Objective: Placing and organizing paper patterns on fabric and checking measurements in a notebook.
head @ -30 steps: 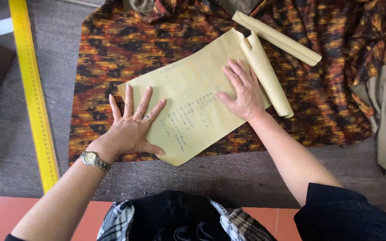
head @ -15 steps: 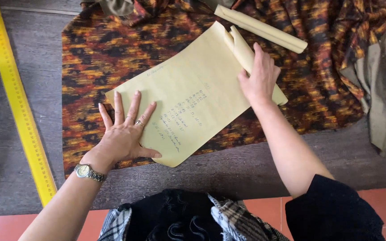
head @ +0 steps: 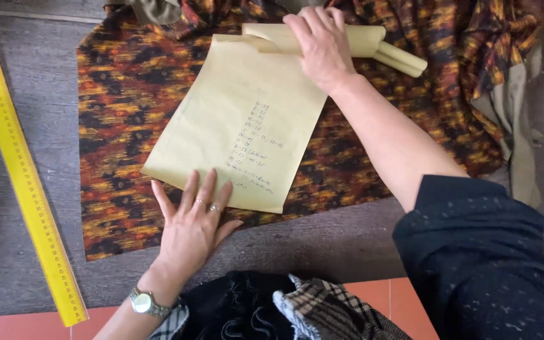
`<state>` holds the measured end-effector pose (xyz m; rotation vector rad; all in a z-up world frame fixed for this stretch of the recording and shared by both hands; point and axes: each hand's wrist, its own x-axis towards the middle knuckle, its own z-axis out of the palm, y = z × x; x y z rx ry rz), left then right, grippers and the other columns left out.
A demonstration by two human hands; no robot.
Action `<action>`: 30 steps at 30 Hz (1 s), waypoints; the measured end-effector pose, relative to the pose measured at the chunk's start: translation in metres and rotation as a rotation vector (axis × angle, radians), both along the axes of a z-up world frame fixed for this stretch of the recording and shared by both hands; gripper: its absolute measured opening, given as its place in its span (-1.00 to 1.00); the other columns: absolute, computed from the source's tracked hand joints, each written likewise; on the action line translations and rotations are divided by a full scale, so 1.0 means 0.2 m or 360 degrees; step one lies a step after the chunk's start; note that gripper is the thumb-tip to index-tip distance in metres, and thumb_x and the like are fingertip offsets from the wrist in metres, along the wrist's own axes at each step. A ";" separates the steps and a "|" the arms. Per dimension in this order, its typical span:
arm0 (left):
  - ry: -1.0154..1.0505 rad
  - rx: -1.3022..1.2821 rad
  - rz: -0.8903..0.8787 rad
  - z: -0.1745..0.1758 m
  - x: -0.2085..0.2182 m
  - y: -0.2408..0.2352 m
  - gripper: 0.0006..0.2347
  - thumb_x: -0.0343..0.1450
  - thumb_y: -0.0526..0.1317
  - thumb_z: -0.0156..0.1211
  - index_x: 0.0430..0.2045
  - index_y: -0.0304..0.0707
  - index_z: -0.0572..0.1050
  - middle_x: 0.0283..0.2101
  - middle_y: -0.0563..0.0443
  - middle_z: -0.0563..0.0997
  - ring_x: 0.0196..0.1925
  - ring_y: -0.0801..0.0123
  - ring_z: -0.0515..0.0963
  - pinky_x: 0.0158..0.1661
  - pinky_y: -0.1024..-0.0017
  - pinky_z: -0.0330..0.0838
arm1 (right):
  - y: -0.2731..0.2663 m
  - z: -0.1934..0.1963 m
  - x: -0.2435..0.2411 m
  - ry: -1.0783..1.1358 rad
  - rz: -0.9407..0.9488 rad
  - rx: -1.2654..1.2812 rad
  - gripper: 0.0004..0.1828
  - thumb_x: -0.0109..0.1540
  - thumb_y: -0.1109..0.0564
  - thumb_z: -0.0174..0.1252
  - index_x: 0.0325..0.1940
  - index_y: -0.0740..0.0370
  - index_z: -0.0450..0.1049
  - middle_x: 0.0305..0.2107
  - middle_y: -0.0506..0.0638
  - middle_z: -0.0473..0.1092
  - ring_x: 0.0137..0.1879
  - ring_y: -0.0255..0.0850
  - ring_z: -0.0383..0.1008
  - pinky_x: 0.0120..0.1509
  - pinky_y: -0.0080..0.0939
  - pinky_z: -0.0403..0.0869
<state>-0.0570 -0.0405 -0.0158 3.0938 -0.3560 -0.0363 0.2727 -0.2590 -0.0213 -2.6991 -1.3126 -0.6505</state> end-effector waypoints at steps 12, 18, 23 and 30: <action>-0.0288 -0.0602 -0.0337 -0.02 0.03 0.04 -0.81 0.35 -0.45 0.02 -0.26 -0.21 0.52 -0.27 0.01 0.48 -0.28 0.19 0.43 0.18 0.06 0.22 | 0.19 -0.03 0.03 -0.0563 -0.0231 -0.0251 -0.21 -0.10 -0.19 0.57 0.07 0.03 0.34 -0.18 -0.05 0.21 -0.12 -0.21 0.25 -0.01 -0.21 0.24; -0.0204 -0.0784 -0.0385 0.06 0.09 0.02 -0.93 0.37 -0.24 0.13 -0.44 -0.17 0.55 -0.40 0.11 0.55 -0.37 0.28 0.50 0.01 0.17 0.28 | 0.22 -0.11 -0.02 -0.0224 -0.0438 -0.0060 -0.32 0.01 -0.04 0.52 -0.01 0.06 0.21 -0.19 0.04 0.17 -0.50 -0.27 0.39 -0.50 -0.32 0.55; -0.0117 -0.0902 -0.0205 0.02 0.12 0.02 -0.82 0.38 -0.19 0.22 -0.67 -0.12 0.56 -0.48 0.20 0.60 -0.50 0.45 0.50 -0.11 0.31 0.24 | 0.20 -0.18 -0.12 0.0034 -0.0431 0.0039 -0.48 0.29 -0.25 0.21 0.03 0.16 0.22 -0.15 0.13 0.26 -0.29 -0.20 0.43 -0.39 -0.34 0.55; 0.0213 -0.0236 0.0236 -0.04 0.14 0.02 -0.40 0.23 0.36 0.02 -0.09 -0.11 0.34 0.08 -0.11 0.29 0.12 0.07 0.22 -0.03 0.04 0.20 | 0.09 -0.17 -0.28 0.0518 -0.0120 0.0132 -0.35 0.30 -0.32 -0.02 0.23 0.21 0.20 0.19 0.12 0.09 0.28 -0.01 0.09 0.34 0.10 0.20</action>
